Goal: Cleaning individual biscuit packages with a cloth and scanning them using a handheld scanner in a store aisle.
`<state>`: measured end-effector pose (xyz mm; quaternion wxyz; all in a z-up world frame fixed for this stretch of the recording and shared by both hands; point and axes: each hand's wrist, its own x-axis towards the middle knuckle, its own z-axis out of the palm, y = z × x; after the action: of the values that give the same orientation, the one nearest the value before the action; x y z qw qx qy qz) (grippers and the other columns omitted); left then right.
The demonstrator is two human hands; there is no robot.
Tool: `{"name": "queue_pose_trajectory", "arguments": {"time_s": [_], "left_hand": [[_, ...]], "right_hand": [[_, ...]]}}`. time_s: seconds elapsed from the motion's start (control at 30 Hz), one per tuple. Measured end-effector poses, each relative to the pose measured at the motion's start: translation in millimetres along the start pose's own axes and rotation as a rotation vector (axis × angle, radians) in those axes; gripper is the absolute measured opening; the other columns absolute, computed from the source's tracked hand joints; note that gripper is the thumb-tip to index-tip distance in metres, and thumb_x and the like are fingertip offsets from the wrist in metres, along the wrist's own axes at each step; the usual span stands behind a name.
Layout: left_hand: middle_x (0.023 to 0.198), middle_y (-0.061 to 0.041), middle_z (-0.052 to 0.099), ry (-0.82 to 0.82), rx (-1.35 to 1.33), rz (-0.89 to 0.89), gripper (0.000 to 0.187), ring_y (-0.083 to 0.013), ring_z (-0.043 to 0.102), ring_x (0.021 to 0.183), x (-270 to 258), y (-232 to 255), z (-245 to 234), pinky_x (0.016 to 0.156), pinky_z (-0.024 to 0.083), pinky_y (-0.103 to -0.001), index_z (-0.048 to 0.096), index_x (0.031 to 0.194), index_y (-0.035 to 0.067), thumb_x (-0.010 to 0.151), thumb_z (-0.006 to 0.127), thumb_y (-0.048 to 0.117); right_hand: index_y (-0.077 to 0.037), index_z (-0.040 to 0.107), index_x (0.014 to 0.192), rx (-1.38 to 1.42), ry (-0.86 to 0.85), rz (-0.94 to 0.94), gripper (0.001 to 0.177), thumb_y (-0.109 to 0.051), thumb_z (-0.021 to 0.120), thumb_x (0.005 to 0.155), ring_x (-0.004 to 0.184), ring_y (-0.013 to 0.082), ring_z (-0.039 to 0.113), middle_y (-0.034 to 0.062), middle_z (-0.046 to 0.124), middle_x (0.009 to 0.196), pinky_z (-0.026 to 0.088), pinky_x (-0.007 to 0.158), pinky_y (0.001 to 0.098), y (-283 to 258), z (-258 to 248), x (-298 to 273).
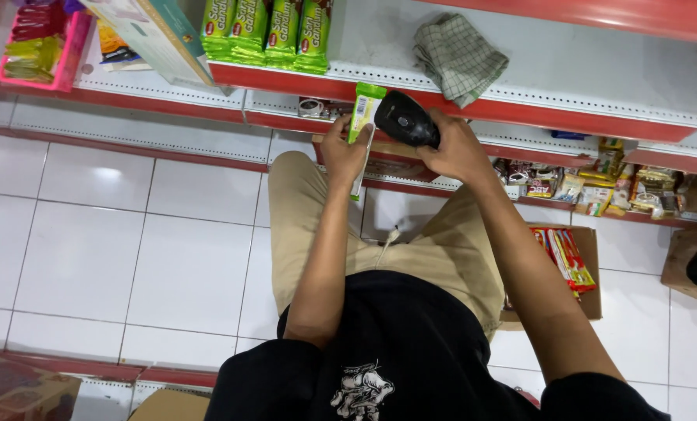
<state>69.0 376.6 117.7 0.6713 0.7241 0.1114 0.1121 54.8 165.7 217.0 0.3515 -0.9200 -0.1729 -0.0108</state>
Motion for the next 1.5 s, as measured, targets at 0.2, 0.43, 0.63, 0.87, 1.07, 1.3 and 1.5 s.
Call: {"name": "queue_pose_trajectory", "arguments": {"time_s": [0.2,0.43,0.63,0.87,1.07,1.3,1.5], "left_hand": [[0.108,-0.009,0.061,-0.282,-0.124,0.073,0.065,-0.0203,0.060,0.100,-16,3,40,0.086,0.053,-0.033,0.044,0.133,0.003,0.087,0.088,0.016],[0.101,-0.007,0.064,-0.411,-0.651,-0.455,0.039,-0.0213,0.066,0.081,-17,2,72,0.072,0.061,-0.041,0.044,0.120,0.009,0.092,0.069,0.020],[0.087,-0.008,0.069,-0.492,-0.927,-0.596,0.037,-0.0176,0.067,0.070,-17,-10,67,0.061,0.057,-0.033,0.064,0.113,0.006,0.104,0.053,0.041],[0.091,-0.006,0.071,-0.406,-0.853,-0.438,0.030,-0.0139,0.068,0.073,-15,10,52,0.065,0.058,-0.031,0.063,0.117,0.006,0.104,0.056,0.032],[0.093,-0.004,0.069,-0.180,-0.727,-0.229,0.017,-0.0096,0.061,0.077,4,-16,46,0.065,0.052,-0.027,0.064,0.111,0.002,0.104,0.066,0.018],[0.089,-0.001,0.068,0.094,-0.470,-0.059,0.017,-0.0086,0.059,0.079,36,18,-1,0.072,0.050,-0.025,0.067,0.105,0.002,0.100,0.067,0.019],[0.091,-0.004,0.066,0.140,-0.443,0.057,0.016,-0.0125,0.060,0.082,101,46,-48,0.073,0.052,-0.027,0.061,0.102,0.001,0.098,0.071,0.012]], "right_hand": [[0.005,0.054,0.132,0.110,0.213,0.103,0.054,-0.006,0.070,0.082,0.093,0.0359,0.072,0.0220,0.072,0.101,0.054,0.085,0.0440,28,-60,-14],[0.001,0.057,0.140,-0.077,0.532,0.041,0.057,-0.008,0.082,0.090,0.113,0.0356,0.072,0.0220,0.070,0.124,0.057,0.098,0.0424,149,-96,-13],[-0.011,0.055,0.146,-0.452,0.475,0.334,0.065,-0.015,0.078,0.085,0.121,0.0371,0.059,0.0135,0.066,0.132,0.038,0.100,0.0626,204,-97,12],[-0.005,0.054,0.143,-0.734,0.593,0.125,0.074,-0.025,0.084,0.078,0.122,0.0373,0.055,0.0180,0.063,0.132,0.029,0.096,0.0727,187,-92,14],[-0.009,0.050,0.148,0.152,0.297,0.176,0.060,-0.012,0.080,0.096,0.106,0.0205,0.065,0.0143,0.064,0.127,0.055,0.095,0.0369,62,-10,-19],[-0.013,0.026,0.163,0.772,-0.043,0.011,0.102,0.009,0.081,0.080,0.102,0.0129,0.062,0.0107,0.045,0.147,0.055,0.083,0.0258,-22,98,-4],[-0.013,0.031,0.164,0.771,-0.021,-0.086,0.097,0.013,0.078,0.083,0.107,0.0137,0.059,0.0083,0.041,0.159,0.059,0.092,0.0268,-69,119,58]]}}
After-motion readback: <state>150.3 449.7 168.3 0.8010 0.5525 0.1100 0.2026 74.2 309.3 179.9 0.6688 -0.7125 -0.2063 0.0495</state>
